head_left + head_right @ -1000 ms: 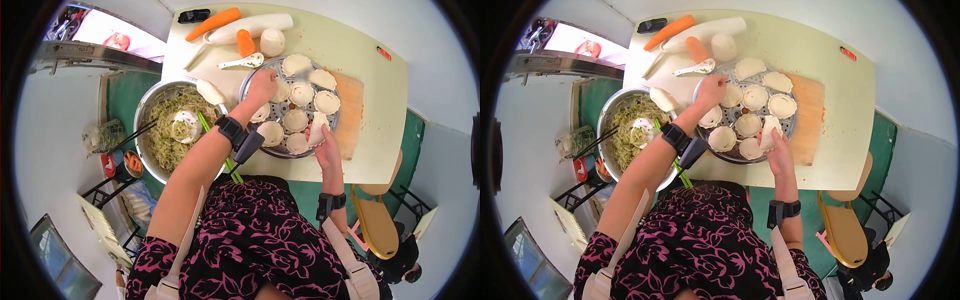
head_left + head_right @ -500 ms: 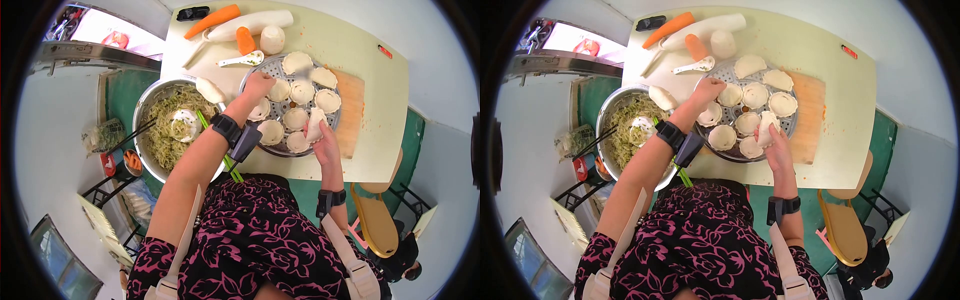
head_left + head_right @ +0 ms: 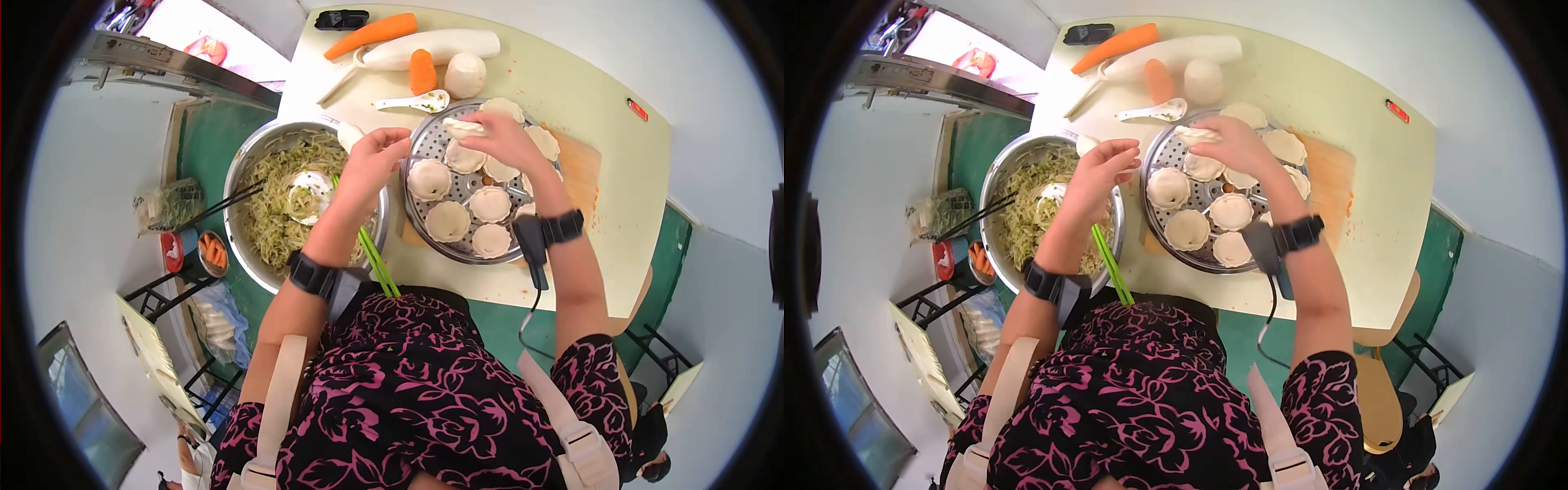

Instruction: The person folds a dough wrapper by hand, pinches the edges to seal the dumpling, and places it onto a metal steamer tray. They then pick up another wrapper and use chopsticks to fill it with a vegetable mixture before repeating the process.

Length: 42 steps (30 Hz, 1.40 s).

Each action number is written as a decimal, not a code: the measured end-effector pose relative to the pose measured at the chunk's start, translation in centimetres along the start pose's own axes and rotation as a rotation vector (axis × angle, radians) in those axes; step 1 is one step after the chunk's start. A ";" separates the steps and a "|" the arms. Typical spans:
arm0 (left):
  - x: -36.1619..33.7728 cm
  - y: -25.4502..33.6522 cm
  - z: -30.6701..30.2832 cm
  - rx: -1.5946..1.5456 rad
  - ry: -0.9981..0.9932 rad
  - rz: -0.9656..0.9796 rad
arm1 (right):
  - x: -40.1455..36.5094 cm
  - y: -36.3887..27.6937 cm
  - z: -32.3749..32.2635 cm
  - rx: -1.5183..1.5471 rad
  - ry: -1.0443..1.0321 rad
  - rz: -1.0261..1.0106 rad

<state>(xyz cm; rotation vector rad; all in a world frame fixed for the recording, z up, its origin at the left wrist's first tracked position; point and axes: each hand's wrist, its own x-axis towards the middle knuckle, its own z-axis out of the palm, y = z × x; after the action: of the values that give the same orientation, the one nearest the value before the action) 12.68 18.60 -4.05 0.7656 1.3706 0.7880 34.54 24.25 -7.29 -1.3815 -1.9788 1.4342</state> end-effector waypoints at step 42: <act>-2.7 -0.9 -3.1 -0.218 -0.053 -0.042 | 0.6 1.4 7.5 -0.807 0.051 -0.442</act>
<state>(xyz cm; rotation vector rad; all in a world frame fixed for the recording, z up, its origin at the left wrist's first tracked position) 9.54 15.84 -3.55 0.5811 1.2263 0.8627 29.50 20.78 -11.90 -1.0843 -2.7385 0.3972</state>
